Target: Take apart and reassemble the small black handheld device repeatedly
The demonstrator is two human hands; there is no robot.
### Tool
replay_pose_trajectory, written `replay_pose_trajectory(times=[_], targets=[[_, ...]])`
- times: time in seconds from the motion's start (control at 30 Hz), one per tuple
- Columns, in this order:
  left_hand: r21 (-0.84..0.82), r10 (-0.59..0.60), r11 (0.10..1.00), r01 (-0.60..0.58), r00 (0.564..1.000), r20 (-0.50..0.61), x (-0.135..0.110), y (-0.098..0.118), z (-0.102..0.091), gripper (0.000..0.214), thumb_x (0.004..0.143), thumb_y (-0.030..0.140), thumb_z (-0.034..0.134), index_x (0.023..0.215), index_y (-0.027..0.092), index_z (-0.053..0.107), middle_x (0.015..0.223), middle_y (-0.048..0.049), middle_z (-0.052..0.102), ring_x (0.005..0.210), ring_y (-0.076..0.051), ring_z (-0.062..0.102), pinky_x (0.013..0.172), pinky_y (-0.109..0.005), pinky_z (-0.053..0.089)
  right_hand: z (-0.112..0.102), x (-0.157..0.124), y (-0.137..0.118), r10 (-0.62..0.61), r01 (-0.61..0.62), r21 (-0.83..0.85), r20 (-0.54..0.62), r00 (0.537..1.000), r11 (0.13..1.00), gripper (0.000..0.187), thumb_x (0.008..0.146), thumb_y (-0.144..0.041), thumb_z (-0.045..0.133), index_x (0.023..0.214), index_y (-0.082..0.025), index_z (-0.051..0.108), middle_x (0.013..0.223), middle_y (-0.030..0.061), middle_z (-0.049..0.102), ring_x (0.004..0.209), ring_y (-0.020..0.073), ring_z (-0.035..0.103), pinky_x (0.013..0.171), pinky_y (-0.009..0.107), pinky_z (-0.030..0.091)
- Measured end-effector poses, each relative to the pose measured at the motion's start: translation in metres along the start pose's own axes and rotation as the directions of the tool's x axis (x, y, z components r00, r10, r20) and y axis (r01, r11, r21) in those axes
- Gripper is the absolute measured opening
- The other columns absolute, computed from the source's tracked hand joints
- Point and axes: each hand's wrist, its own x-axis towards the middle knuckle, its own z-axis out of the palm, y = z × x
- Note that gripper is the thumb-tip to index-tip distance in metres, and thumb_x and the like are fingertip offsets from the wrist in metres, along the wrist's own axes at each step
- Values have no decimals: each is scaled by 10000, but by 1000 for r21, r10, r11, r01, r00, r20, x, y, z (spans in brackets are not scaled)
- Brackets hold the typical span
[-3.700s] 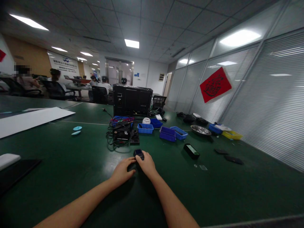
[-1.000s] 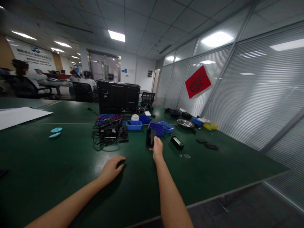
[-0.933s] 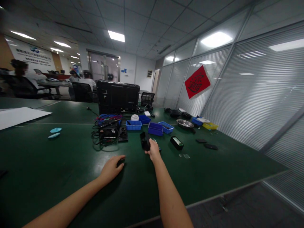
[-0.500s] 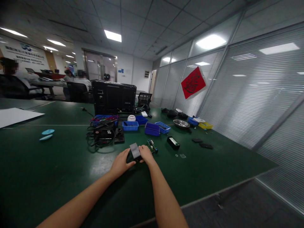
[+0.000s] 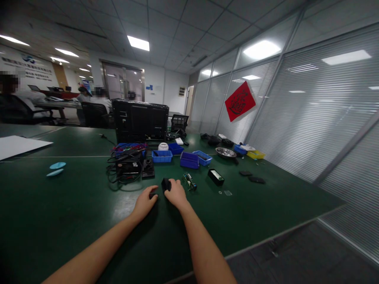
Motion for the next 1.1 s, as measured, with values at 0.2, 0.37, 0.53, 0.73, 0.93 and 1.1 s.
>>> replay_pose_trajectory(times=[0.2, 0.37, 0.53, 0.73, 0.93, 1.1], targets=[[-5, 14, 1000, -14, 998, -64, 0, -1, 3, 523, 708, 240, 533, 1212, 175, 412, 1249, -77, 470, 1152, -194, 443, 961, -338, 370, 5, 15, 14, 79, -88, 191, 50, 996, 978, 288, 759, -275, 401, 742, -136, 652, 646, 27, 615, 591, 131, 541, 526, 204, 365], [35, -24, 999, 26, 998, -52, 1, -2, 3, 724, 666, 202, 559, 1321, 178, 251, 1357, -84, 364, 1253, -197, 328, 1035, -345, 275, 1, 11, 17, -32, 21, 157, 69, 997, 987, 239, 717, -288, 485, 619, -148, 653, 572, -1, 591, 590, 123, 520, 531, 193, 332], [-8, -44, 999, 45, 996, 75, 2, -1, 2, 813, 650, 196, 572, 1354, 194, 163, 1286, -72, 462, 1168, -192, 440, 979, -307, 331, -4, 11, 16, -175, 148, 184, 144, 974, 972, 328, 753, -366, 469, 601, -136, 647, 520, -14, 553, 540, 115, 490, 514, 194, 326], [-6, -2, 1000, 2, 998, 64, 1, -1, -1, 666, 642, 195, 577, 1269, 176, 354, 1207, -63, 514, 1115, -184, 473, 962, -296, 338, -34, 16, 33, 79, -77, 18, -325, 942, 997, 380, 829, -396, 333, 808, -184, 648, 823, 45, 631, 749, 166, 544, 629, 225, 369], [19, 32, 999, -34, 996, 85, 0, -2, -2, 581, 653, 221, 568, 1218, 182, 435, 1206, -57, 502, 1088, -181, 484, 942, -283, 354, -48, 21, 59, 257, -316, -160, -305, 917, 935, 400, 821, -429, 348, 1034, -193, 591, 1028, 108, 580, 942, 229, 518, 743, 290, 380], [25, 25, 999, -27, 995, 92, -1, 0, -4, 581, 666, 242, 563, 1228, 184, 428, 1197, -57, 505, 1076, -184, 488, 935, -284, 357, -31, 24, 63, 248, -294, -272, -192, 950, 916, 470, 723, -408, 533, 1135, -183, 502, 1056, 116, 564, 969, 255, 513, 763, 318, 389]])
